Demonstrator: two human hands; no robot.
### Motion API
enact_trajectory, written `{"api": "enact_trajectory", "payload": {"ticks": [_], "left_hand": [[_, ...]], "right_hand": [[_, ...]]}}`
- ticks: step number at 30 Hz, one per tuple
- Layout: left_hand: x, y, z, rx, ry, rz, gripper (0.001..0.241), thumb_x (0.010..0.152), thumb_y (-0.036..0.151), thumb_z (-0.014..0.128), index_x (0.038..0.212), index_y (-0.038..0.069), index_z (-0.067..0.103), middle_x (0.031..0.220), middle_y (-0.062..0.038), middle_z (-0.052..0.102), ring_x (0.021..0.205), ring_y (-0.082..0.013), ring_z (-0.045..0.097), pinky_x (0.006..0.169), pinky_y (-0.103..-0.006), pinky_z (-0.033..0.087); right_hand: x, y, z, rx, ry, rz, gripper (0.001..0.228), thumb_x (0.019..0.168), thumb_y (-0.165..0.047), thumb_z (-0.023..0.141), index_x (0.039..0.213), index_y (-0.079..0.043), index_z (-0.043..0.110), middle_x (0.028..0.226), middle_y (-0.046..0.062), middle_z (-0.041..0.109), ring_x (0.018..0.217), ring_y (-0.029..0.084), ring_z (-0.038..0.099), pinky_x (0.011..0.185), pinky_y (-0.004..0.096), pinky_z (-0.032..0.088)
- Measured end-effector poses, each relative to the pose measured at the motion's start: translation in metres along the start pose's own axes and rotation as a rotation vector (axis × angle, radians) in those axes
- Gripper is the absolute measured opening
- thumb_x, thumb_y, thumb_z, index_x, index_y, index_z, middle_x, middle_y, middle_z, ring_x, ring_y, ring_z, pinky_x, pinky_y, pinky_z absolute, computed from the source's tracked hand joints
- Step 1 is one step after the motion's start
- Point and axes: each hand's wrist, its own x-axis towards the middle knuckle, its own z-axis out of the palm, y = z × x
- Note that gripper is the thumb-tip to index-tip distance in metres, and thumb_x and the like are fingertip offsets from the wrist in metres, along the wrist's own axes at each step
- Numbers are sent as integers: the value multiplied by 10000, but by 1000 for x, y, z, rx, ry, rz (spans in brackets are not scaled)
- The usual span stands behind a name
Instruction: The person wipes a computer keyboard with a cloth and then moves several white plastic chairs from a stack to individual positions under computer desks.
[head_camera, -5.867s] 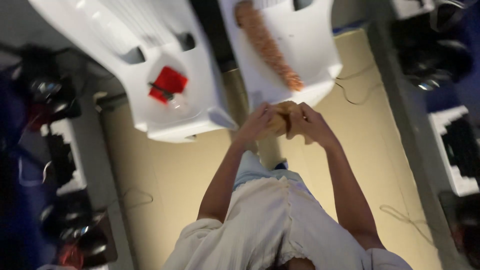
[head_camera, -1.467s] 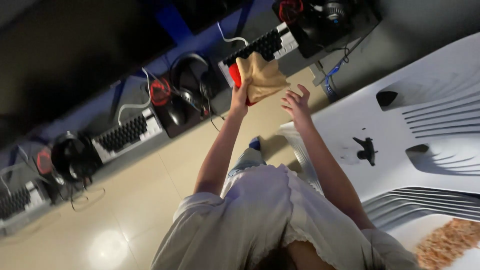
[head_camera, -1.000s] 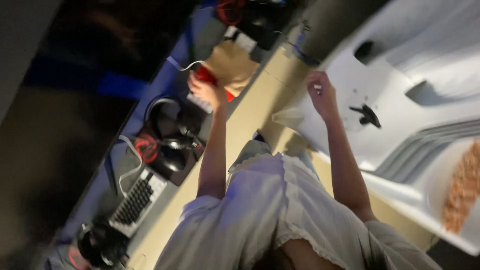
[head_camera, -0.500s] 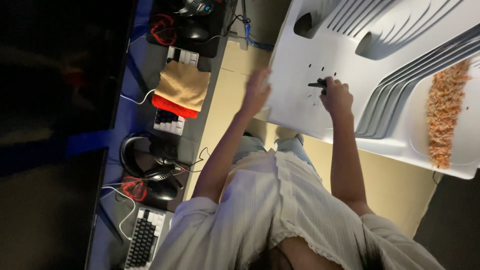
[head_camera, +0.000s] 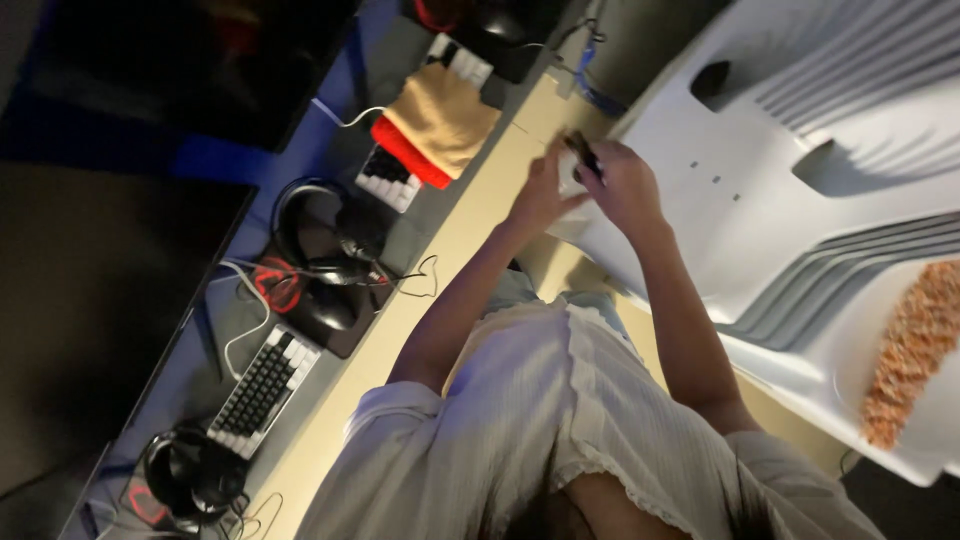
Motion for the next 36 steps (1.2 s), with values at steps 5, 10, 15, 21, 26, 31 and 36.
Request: {"api": "enact_trajectory", "payload": {"ticks": [5, 10, 15, 21, 26, 31, 36], "left_hand": [[29, -38, -55, 54, 247, -135, 997, 824, 178, 859, 1557, 121, 185, 1404, -265, 537, 1214, -480, 597, 951, -494, 556], [76, -50, -129, -69, 513, 19, 893, 831, 117, 819, 1505, 98, 233, 1280, -194, 691, 1075, -426, 711, 835, -463, 609], [125, -130, -180, -35, 887, 56, 876, 818, 75, 839, 1487, 64, 273, 1236, -208, 703, 1121, -394, 727, 895, -423, 592], [120, -148, -212, 89, 1017, -12, 873, 763, 61, 876, 1455, 24, 345, 1273, -251, 655, 1180, -448, 643, 974, -465, 532], [109, -140, -214, 154, 952, -300, 940, 775, 197, 881, 1483, 36, 284, 1327, -240, 632, 1199, -448, 617, 956, -467, 522], [110, -179, -221, 121, 877, -360, 1010, 813, 287, 882, 1519, 42, 203, 1413, -258, 581, 1248, -436, 597, 986, -451, 518], [103, -202, -206, 45, 903, -248, 1182, 743, 234, 861, 1561, -17, 45, 1432, -333, 459, 1305, -481, 502, 1081, -476, 439]], "right_hand": [[54, -45, 30, 11, 76, -300, 322, 964, -125, 734, 1262, -32, 654, 1145, 192, 679, 1032, 394, 641, 880, 480, 527], [92, -81, 37, 53, 181, -525, 431, 1027, -73, 689, 1434, -30, 554, 1319, 193, 607, 1242, 413, 531, 1068, 498, 451], [94, -74, 57, 60, 158, -443, 521, 970, -63, 704, 1453, -57, 508, 1387, 201, 547, 1288, 410, 482, 1119, 496, 416], [84, -38, 93, 45, -2, -382, 509, 994, -117, 657, 1472, -79, 487, 1422, 213, 526, 1328, 379, 489, 1147, 456, 426], [81, -47, 95, 34, -88, -332, 524, 992, -159, 645, 1482, -102, 469, 1460, 188, 505, 1381, 360, 461, 1140, 443, 442], [85, -52, 103, 28, -147, -331, 534, 993, -170, 652, 1488, -112, 462, 1481, 151, 509, 1402, 347, 445, 1142, 453, 432], [79, -57, 100, 142, -161, -359, 502, 990, -159, 656, 1456, -86, 482, 1468, 160, 522, 1358, 357, 461, 1130, 457, 421]]}}
